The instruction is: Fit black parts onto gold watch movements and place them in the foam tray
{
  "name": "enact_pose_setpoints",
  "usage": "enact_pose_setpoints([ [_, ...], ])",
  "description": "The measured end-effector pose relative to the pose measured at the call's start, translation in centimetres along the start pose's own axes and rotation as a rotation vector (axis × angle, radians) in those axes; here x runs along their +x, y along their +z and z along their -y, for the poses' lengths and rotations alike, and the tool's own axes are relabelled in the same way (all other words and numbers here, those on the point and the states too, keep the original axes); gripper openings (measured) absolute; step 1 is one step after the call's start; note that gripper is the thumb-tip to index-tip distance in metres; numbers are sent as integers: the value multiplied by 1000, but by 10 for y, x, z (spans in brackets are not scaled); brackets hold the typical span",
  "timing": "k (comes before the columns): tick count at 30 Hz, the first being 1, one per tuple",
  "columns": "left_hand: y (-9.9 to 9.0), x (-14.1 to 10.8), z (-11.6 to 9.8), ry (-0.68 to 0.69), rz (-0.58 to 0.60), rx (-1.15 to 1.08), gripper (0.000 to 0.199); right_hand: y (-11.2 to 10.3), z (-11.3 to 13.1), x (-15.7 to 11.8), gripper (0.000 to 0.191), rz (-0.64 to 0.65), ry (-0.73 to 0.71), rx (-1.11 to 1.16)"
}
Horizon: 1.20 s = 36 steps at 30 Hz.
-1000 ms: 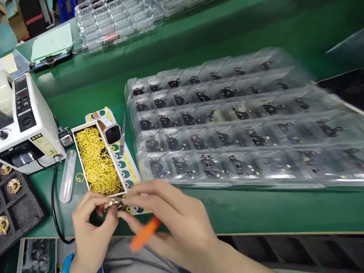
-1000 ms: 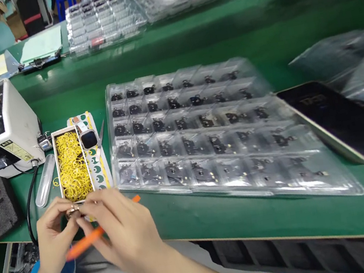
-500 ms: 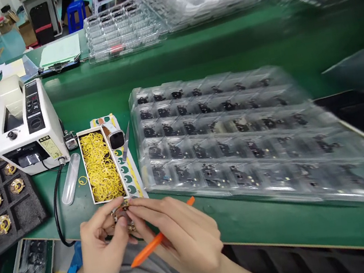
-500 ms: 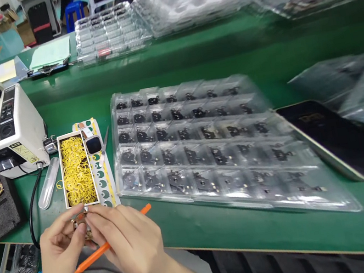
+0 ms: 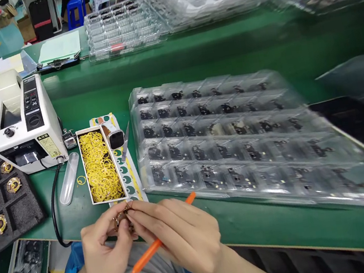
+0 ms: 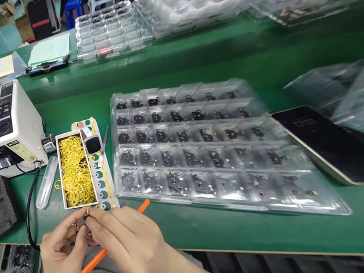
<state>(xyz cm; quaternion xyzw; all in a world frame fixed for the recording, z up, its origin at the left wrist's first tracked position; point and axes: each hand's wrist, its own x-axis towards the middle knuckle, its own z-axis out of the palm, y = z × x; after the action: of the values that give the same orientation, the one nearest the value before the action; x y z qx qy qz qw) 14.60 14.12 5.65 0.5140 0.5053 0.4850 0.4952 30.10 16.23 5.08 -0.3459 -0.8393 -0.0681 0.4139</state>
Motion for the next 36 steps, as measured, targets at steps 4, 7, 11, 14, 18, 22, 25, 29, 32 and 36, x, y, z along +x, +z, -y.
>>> enact_pose_setpoints([
  [4, -1, 0, 2, 73, -18, 56, 31, 3, 5, -2, 10, -29, 69, 10],
  [7, -1, -2, 2, 71, -19, 47, 32, 7, 11, -3, 9, -62, 168, 38],
  [11, -2, -1, 2, 4, -18, 13, 23, 10, 16, -3, 11, -90, 216, 47],
  [14, -4, 5, 2, -147, 3, -100, 13, 6, 17, -3, 15, -90, 285, 141],
  [18, -11, 16, 5, -359, 71, -297, 34, -6, 12, -1, 5, -1, 507, 431],
  [22, -16, 19, 7, -376, 172, -365, 39, -12, 4, 2, 13, 240, 496, 607],
  [25, -17, 18, 4, -365, 217, -347, 35, -10, 3, 1, 14, 330, 461, 704],
  [29, -16, 18, -1, -304, 203, -234, 24, -8, 5, -2, 15, 363, 432, 670],
  [32, -15, 20, -3, -263, 203, -166, 16, -5, 8, -4, 19, 380, 444, 654],
  [36, -13, 22, -1, -248, 203, -152, 12, -2, 12, -4, 37, 377, 682, 760],
])
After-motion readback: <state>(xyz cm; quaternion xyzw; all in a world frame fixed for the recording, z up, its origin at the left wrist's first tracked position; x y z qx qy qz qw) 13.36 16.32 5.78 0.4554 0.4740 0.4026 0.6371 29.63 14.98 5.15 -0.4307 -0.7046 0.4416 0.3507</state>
